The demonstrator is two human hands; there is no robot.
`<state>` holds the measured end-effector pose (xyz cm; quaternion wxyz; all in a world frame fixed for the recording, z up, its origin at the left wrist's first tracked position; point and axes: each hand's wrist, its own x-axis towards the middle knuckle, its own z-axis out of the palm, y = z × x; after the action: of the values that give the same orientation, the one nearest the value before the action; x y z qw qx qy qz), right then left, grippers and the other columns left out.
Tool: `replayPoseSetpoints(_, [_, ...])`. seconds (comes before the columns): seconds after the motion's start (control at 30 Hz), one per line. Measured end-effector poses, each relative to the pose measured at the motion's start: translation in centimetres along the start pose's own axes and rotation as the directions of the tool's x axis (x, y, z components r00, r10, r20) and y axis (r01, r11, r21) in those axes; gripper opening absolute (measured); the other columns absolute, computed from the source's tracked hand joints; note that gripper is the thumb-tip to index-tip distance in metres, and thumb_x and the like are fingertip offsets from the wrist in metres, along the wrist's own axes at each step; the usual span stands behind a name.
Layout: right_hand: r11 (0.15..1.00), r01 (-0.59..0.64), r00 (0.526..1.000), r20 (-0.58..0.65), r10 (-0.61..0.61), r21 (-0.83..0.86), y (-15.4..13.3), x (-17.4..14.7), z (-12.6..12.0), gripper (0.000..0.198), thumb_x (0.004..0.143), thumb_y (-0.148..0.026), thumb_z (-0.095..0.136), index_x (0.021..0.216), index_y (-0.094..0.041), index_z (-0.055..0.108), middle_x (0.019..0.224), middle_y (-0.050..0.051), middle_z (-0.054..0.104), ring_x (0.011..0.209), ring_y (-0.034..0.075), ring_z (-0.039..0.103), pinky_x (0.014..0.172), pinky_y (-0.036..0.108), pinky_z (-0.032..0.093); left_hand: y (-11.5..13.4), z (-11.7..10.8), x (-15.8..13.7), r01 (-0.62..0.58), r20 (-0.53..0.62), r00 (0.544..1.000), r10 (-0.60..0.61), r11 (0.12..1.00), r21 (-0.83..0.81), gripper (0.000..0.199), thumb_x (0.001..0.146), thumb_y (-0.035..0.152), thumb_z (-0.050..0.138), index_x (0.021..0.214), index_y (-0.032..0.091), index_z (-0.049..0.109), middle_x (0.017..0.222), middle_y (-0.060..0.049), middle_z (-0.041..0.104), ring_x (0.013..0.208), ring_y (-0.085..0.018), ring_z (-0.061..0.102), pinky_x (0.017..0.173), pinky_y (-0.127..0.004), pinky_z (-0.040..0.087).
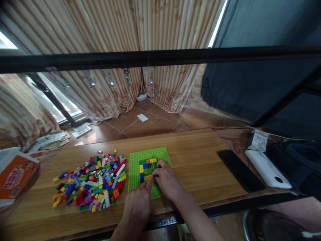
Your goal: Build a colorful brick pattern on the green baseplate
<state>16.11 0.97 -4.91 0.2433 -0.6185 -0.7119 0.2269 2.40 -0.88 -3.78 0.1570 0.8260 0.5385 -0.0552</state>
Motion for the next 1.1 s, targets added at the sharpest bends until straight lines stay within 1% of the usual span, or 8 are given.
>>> replayPoseSetpoints(0.17, [0.999, -0.043, 0.998, 0.038, 0.043, 0.001, 0.5, 0.3, 0.3, 0.021, 0.077, -0.006, 0.059, 0.076, -0.022, 0.074, 0.096, 0.005, 0.055, 0.094, 0.018, 0.053, 0.085, 0.030, 0.044, 0.6, -0.4, 0.5, 0.003, 0.040, 0.999, -0.004, 1.000, 0.027, 0.049, 0.087, 0.003, 0.034, 0.131, 0.015, 0.052, 0.098, -0.013, 0.067, 0.087, -0.025, 0.067, 0.073, -0.035, 0.052])
replayPoseSetpoints(0.37, [0.998, -0.066, 0.997, 0.041, 0.065, 0.025, 0.2, 0.0, 0.0, 0.022, 0.077, -0.007, 0.059, 0.081, -0.022, 0.074, 0.095, 0.005, 0.056, 0.095, 0.019, 0.053, 0.087, 0.031, 0.042, 1.0, 0.1, 0.4, 0.017, 0.008, 1.000, -0.017, 1.000, 0.018, 0.049, 0.086, 0.001, 0.032, 0.128, 0.015, 0.053, 0.098, -0.013, 0.068, 0.088, -0.026, 0.067, 0.072, -0.037, 0.052])
replayPoseSetpoints(0.57, [0.997, -0.035, 0.998, 0.046, 0.031, 0.074, 1.4, -0.6, -0.2, 0.017, 0.076, -0.015, 0.062, 0.085, -0.023, 0.074, 0.098, 0.006, 0.058, 0.095, 0.020, 0.056, 0.086, 0.033, 0.044, -0.7, 0.9, -0.2, -0.077, -0.138, 0.989, 0.049, 0.976, -0.202, 0.039, 0.088, 0.013, 0.039, 0.122, 0.018, 0.056, 0.097, -0.008, 0.069, 0.086, -0.025, 0.067, 0.070, -0.032, 0.049])
replayPoseSetpoints(0.67, [0.986, -0.040, 0.999, 0.025, 0.036, 0.160, 2.0, -0.8, -0.8, 0.020, 0.076, -0.022, 0.064, 0.094, -0.024, 0.072, 0.098, 0.005, 0.061, 0.092, 0.020, 0.059, 0.085, 0.034, 0.045, -2.1, 0.4, -0.4, -0.074, -0.242, 0.970, -0.011, 0.937, -0.342, 0.034, 0.092, 0.019, 0.037, 0.117, 0.024, 0.059, 0.098, -0.005, 0.070, 0.085, -0.021, 0.067, 0.069, -0.028, 0.047])
replayPoseSetpoints(0.77, [0.973, -0.076, 0.994, -0.059, 0.091, 0.219, 2.0, -0.8, -1.3, 0.026, 0.079, -0.029, 0.060, 0.103, -0.024, 0.069, 0.098, 0.004, 0.064, 0.084, 0.018, 0.060, 0.077, 0.032, 0.048, -4.0, -0.9, -0.4, -0.019, -0.333, 0.933, -0.135, 0.907, -0.421, 0.032, 0.092, 0.019, 0.038, 0.114, 0.024, 0.061, 0.099, -0.005, 0.070, 0.085, -0.018, 0.066, 0.072, -0.026, 0.045])
replayPoseSetpoints(0.83, [0.972, -0.092, 0.987, -0.108, 0.117, 0.215, 1.8, -0.7, -1.2, 0.025, 0.081, -0.032, 0.055, 0.100, -0.022, 0.069, 0.095, 0.004, 0.065, 0.078, 0.017, 0.060, 0.072, 0.032, 0.048, -5.5, -1.8, -0.4, 0.054, -0.371, 0.901, -0.224, 0.907, -0.417, 0.029, 0.091, 0.017, 0.040, 0.109, 0.023, 0.063, 0.097, -0.005, 0.069, 0.084, -0.017, 0.066, 0.073, -0.026, 0.044])
replayPoseSetpoints(0.97, [0.990, -0.097, 0.993, -0.057, 0.103, 0.101, 1.8, -0.4, -0.4, 0.018, 0.080, -0.031, 0.054, 0.080, -0.022, 0.069, 0.082, 0.003, 0.067, 0.075, 0.019, 0.061, 0.074, 0.034, 0.046, -8.4, -2.8, -0.6, 0.276, -0.373, 0.847, -0.378, 0.914, -0.299, 0.020, 0.089, 0.020, 0.045, 0.093, 0.021, 0.064, 0.094, -0.005, 0.067, 0.078, -0.018, 0.064, 0.066, -0.026, 0.040])
replayPoseSetpoints(1.1, [0.988, -0.136, 0.988, -0.063, 0.141, 0.080, 1.9, -0.2, -0.1, 0.023, 0.083, -0.035, 0.050, 0.075, -0.022, 0.068, 0.081, 0.003, 0.068, 0.075, 0.020, 0.062, 0.073, 0.034, 0.045, -9.7, -2.8, -0.9, 0.373, -0.360, 0.830, -0.426, 0.904, -0.208, 0.012, 0.085, 0.025, 0.052, 0.089, 0.021, 0.062, 0.093, -0.005, 0.064, 0.080, -0.019, 0.062, 0.064, -0.027, 0.039])
